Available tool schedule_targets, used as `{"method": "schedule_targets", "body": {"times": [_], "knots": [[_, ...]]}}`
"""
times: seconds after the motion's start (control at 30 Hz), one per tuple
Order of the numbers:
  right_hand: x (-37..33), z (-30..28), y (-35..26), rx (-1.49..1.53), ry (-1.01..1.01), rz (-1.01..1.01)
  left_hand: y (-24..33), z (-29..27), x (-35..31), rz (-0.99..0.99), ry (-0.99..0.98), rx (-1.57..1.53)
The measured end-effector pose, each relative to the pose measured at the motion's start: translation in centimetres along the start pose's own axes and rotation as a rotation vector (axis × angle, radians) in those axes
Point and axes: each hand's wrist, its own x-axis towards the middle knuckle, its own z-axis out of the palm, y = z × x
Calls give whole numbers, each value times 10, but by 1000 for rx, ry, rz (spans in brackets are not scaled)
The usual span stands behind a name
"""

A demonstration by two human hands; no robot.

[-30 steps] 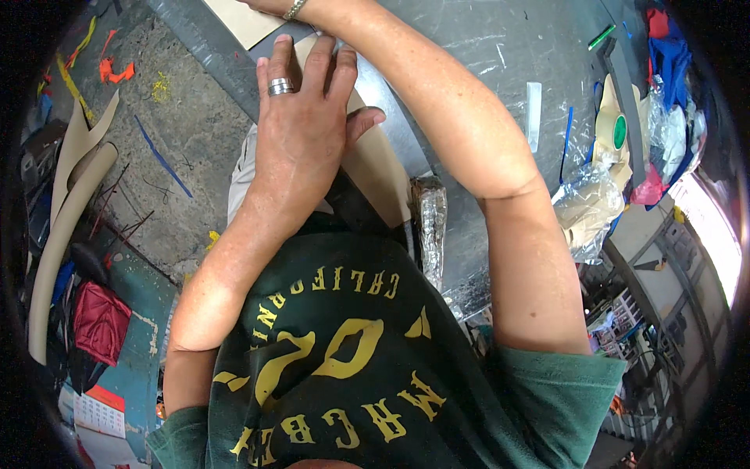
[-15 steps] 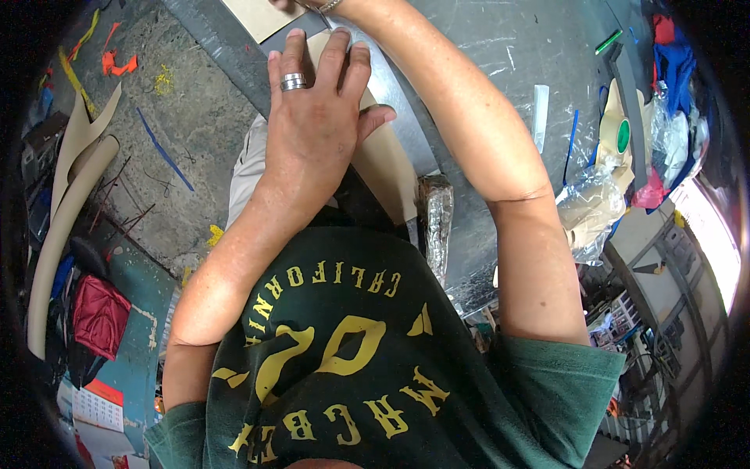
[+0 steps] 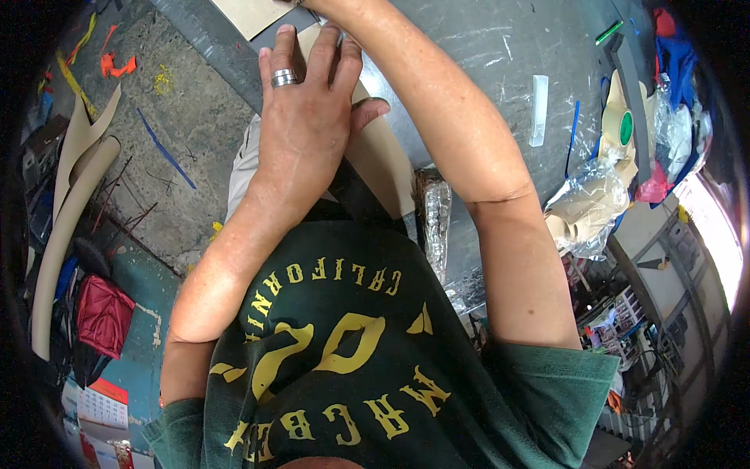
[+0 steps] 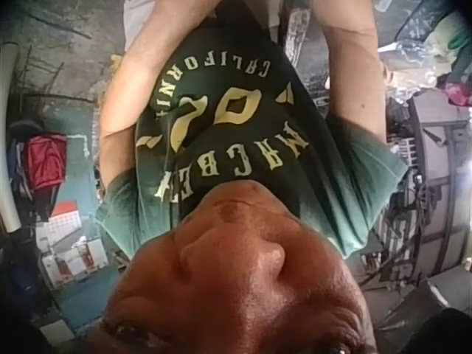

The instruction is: Measuring and cutting strips of material using a metal ruler and a utility knife on a workbench.

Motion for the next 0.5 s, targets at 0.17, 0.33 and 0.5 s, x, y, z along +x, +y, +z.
{"method": "schedule_targets", "body": {"times": [0.17,0.33,0.5], "knots": [[21,38,-62,-345,298,732,-2,1,-1,-9,9,-3],[7,4,-3,-47,26,63,2,0,2,-3,1,9],[8,19,-34,-172,190,533,-1,1,1,-10,-18,64]]}}
